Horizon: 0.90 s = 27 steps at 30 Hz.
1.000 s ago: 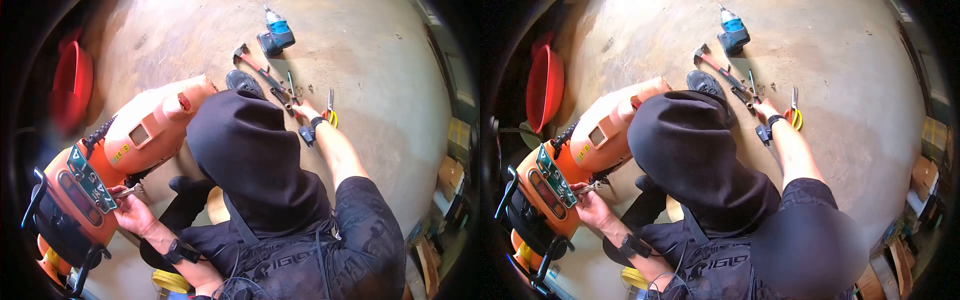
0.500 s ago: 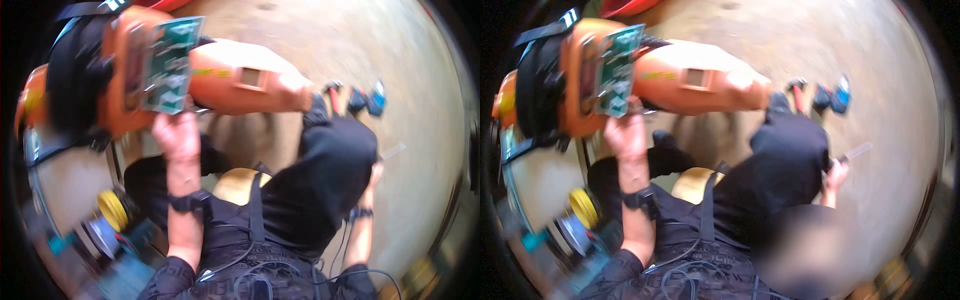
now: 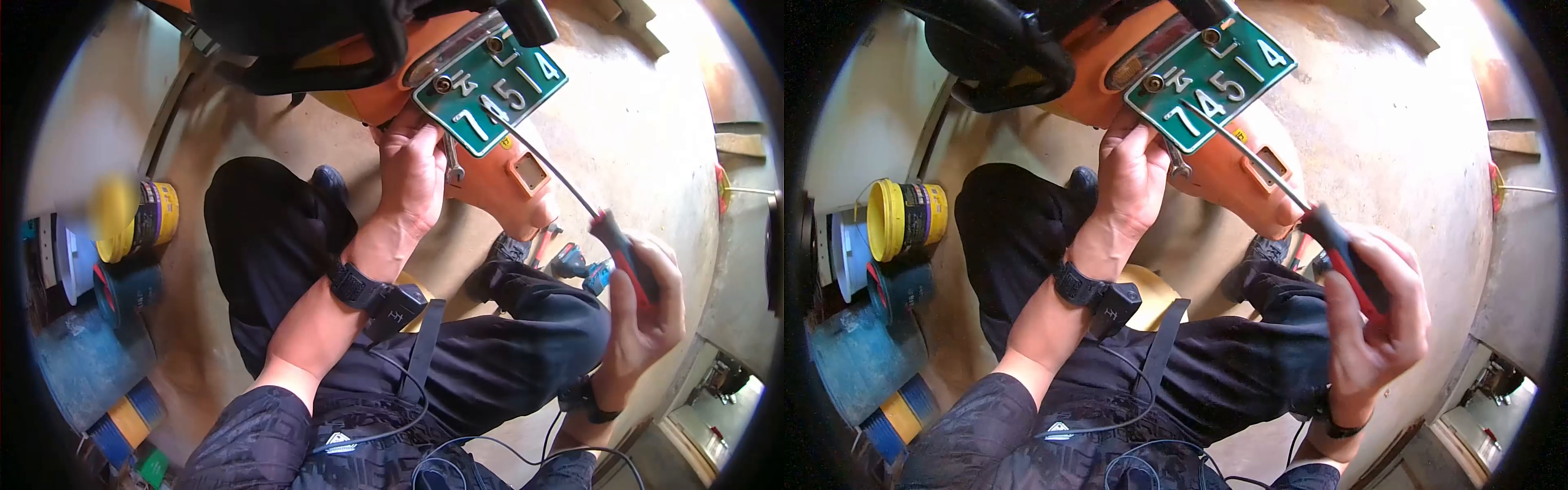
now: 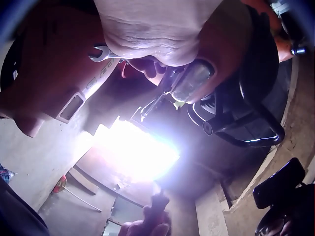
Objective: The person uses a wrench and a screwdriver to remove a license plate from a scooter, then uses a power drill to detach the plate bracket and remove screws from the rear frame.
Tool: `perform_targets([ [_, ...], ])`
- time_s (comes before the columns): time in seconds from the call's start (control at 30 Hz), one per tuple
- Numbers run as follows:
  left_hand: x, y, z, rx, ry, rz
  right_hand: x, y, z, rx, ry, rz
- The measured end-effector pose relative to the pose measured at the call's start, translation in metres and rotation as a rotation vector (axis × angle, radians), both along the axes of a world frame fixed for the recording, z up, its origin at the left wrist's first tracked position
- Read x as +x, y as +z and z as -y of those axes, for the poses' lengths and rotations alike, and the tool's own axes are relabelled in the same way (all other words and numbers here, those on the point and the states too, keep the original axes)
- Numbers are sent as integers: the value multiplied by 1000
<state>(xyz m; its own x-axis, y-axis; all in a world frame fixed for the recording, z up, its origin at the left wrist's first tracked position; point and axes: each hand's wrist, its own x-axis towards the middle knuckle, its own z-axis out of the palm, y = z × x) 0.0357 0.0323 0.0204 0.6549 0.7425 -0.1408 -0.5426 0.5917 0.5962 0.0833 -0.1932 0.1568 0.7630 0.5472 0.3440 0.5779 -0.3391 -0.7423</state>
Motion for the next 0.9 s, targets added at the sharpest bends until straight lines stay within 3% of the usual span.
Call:
perform_targets([
  [0.23, -1, 1, 0, 0, -30, -24, 2, -18, -49, 18, 95, 206],
  [0.9, -2, 5, 1, 14, -28, -56, 0, -26, -46, -3, 50, 189],
])
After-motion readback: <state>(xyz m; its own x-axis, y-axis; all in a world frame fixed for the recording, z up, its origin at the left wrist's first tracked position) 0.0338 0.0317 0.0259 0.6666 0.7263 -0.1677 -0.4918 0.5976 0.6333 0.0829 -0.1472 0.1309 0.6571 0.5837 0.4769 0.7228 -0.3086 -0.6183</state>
